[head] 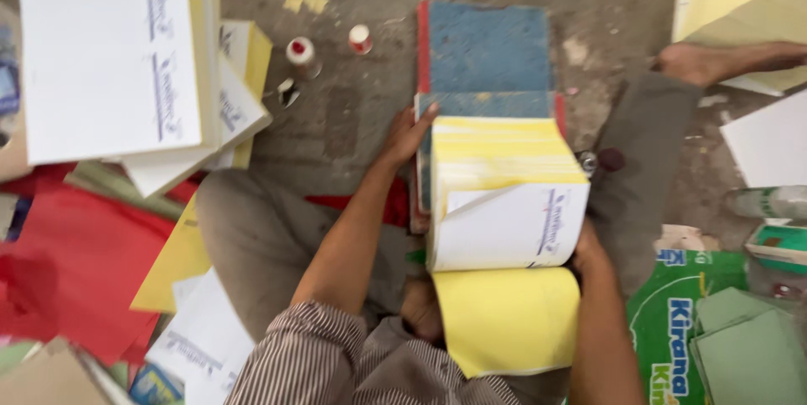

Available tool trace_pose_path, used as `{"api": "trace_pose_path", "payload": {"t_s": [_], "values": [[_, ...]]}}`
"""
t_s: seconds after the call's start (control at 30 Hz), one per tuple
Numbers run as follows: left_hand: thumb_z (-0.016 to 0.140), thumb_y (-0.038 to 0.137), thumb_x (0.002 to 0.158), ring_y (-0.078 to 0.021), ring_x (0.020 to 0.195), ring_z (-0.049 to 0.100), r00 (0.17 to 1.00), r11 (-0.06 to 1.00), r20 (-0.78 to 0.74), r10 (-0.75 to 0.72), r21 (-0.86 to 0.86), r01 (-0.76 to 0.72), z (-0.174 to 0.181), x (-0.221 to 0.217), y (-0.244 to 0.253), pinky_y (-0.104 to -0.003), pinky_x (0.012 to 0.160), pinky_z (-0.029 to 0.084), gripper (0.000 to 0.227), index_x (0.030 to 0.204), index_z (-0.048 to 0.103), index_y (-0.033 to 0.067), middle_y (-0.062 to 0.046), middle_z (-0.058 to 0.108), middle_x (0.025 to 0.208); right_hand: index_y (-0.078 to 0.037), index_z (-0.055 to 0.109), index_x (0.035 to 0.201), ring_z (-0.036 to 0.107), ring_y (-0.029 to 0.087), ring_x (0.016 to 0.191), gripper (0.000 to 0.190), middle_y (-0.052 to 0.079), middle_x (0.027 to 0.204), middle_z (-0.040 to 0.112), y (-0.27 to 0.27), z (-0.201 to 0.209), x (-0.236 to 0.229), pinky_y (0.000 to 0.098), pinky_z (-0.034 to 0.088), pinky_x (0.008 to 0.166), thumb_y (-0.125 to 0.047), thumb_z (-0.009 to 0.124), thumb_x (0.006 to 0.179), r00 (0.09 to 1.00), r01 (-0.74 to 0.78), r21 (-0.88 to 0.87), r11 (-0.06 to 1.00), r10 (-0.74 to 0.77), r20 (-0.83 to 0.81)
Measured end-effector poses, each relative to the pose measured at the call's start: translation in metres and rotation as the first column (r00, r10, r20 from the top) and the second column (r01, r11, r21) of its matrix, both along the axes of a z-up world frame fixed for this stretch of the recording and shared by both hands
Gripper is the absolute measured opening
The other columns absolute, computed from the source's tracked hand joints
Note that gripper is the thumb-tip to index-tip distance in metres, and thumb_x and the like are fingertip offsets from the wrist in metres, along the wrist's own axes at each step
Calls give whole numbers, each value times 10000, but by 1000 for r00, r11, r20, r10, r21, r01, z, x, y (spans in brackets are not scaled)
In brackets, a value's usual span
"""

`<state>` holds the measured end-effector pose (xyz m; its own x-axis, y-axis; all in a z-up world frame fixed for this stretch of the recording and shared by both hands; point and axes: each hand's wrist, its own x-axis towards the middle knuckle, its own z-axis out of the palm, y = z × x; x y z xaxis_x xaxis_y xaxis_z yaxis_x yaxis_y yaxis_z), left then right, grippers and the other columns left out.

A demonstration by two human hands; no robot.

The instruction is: The person sits on the floor and uses a handheld stapler to bind a stack of yellow and white papers into a notebook. They repeatedly flip through the pages, aligning them before stapling the spine. The person also uses a red pen to mark the pages.

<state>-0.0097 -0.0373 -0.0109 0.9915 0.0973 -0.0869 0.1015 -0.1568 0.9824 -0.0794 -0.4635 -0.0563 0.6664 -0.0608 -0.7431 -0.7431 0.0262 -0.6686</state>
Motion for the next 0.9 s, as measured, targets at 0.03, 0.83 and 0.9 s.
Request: {"api": "trace_pose_path", "payload": {"t_s": [0.03,0.83,0.9], "values": [[532,577,1004,-173,845,699,1000,1000,0,-18,13,18,-1,3,1,-373,781,538,598,970,708,5,-88,752,876,2,683,1209,707,249,808,421,149,1016,738,3,2,3,406,582,716,-336,504,1034,999,-25,1,1000,25,35],[288,703,926,-363,1574,0,958,988,-271,94,-90,-122,84,-188,-102,-569,1234,70,900,1643,0,241,-64,-14,1748,1,421,1546,490,264,1371,943,168,1502,530,64,177,-10,402,347,1137,-731,256,975,924,-255,424,869,89,372],[303,718,926,-384,1575,-60,951,993,-296,85,-48,-104,81,-188,-103,-585,1239,36,920,1645,-19,241,-71,-29,1748,-22,439,1526,511,215,1370,901,122,1505,542,71,175,-11,365,358,1137,-707,258,969,931,-216,347,912,86,355]]}}
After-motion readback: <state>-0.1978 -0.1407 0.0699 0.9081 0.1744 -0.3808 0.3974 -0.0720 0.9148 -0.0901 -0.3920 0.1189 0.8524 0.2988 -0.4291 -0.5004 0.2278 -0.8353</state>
